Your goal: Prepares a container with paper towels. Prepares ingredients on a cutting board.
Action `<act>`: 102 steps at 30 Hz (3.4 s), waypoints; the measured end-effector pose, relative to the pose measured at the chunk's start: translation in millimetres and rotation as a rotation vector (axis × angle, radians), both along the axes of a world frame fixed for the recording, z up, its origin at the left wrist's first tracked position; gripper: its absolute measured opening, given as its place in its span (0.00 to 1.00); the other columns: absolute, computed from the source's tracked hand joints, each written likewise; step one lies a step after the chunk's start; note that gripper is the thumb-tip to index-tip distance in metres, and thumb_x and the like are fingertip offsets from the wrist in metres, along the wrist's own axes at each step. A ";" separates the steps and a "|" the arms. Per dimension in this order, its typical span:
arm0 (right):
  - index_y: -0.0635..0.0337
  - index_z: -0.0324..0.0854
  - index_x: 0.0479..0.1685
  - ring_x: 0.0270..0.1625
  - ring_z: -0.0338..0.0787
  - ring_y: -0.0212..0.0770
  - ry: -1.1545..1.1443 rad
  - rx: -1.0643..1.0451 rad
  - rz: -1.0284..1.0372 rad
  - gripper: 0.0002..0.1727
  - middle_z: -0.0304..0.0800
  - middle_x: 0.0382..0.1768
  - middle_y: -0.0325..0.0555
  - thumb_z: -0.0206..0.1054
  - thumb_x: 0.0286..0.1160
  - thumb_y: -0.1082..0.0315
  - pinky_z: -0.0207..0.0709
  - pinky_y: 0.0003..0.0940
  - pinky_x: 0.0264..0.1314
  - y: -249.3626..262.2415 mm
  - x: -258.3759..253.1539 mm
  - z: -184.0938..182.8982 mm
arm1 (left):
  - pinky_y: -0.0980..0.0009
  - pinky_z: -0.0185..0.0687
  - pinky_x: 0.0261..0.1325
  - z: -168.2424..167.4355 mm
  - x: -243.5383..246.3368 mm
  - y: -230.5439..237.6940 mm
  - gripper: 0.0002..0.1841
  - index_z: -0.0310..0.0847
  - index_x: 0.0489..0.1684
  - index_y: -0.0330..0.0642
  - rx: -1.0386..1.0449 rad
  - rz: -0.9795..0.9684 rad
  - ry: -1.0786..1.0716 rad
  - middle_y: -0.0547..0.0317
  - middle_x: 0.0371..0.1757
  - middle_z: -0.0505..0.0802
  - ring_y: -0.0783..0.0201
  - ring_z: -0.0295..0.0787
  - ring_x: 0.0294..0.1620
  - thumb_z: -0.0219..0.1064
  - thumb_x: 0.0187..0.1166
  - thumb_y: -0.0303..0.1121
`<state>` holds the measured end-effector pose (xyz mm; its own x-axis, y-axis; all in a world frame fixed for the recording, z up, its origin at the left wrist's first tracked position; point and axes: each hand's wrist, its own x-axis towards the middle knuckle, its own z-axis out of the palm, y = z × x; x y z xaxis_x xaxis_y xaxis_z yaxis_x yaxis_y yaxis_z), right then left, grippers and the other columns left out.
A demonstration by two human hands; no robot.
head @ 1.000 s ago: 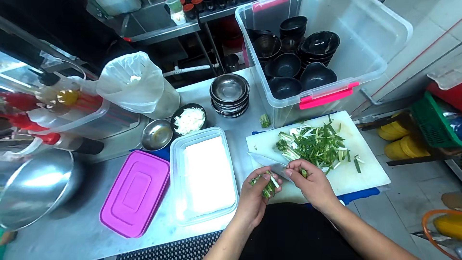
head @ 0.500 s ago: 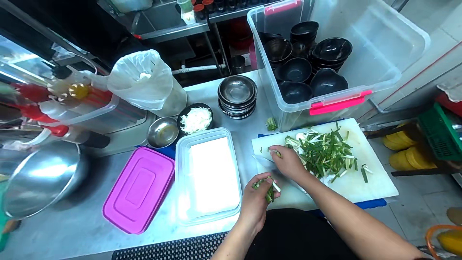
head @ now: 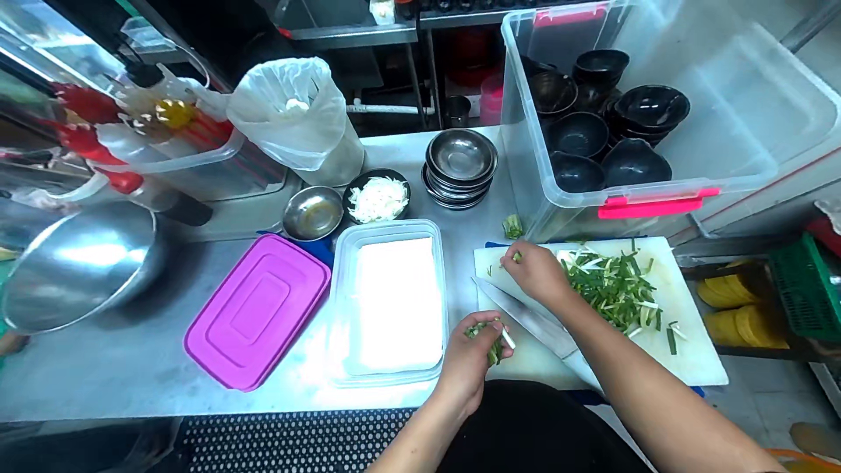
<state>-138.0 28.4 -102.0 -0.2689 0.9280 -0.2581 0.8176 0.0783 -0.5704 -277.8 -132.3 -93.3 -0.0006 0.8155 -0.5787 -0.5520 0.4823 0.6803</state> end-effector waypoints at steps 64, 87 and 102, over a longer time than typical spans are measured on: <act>0.51 0.85 0.71 0.54 0.95 0.53 -0.013 0.225 0.057 0.24 0.95 0.53 0.49 0.52 0.93 0.49 0.86 0.62 0.57 -35.1 35.5 -6.6 | 0.61 0.90 0.48 6.8 -1.5 0.2 0.15 0.78 0.68 0.37 0.132 0.122 -0.202 0.38 0.57 0.89 0.53 0.91 0.45 0.56 0.89 0.27; 0.55 0.79 0.44 0.28 0.80 0.31 0.889 -0.442 0.027 0.11 0.84 0.30 0.40 0.71 0.79 0.58 0.75 0.28 0.32 -110.9 41.0 -0.2 | 0.61 0.91 0.46 0.1 3.8 -2.7 0.12 0.81 0.60 0.37 0.021 -0.033 -0.277 0.43 0.45 0.90 0.56 0.91 0.41 0.63 0.86 0.32; 0.51 0.87 0.41 0.28 0.81 0.28 0.743 -0.340 -0.071 0.11 0.89 0.32 0.34 0.74 0.76 0.54 0.76 0.27 0.32 -131.7 60.8 -2.2 | 0.51 0.86 0.64 -4.6 7.0 -2.3 0.23 0.77 0.69 0.36 0.016 0.000 -0.343 0.37 0.67 0.86 0.47 0.88 0.61 0.52 0.75 0.14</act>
<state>-77.2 -103.2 -104.2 -0.4243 0.8522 -0.3062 0.2140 -0.2343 -0.9483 -270.8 -134.6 -97.9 0.1921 0.8245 -0.5322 -0.7500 0.4731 0.4623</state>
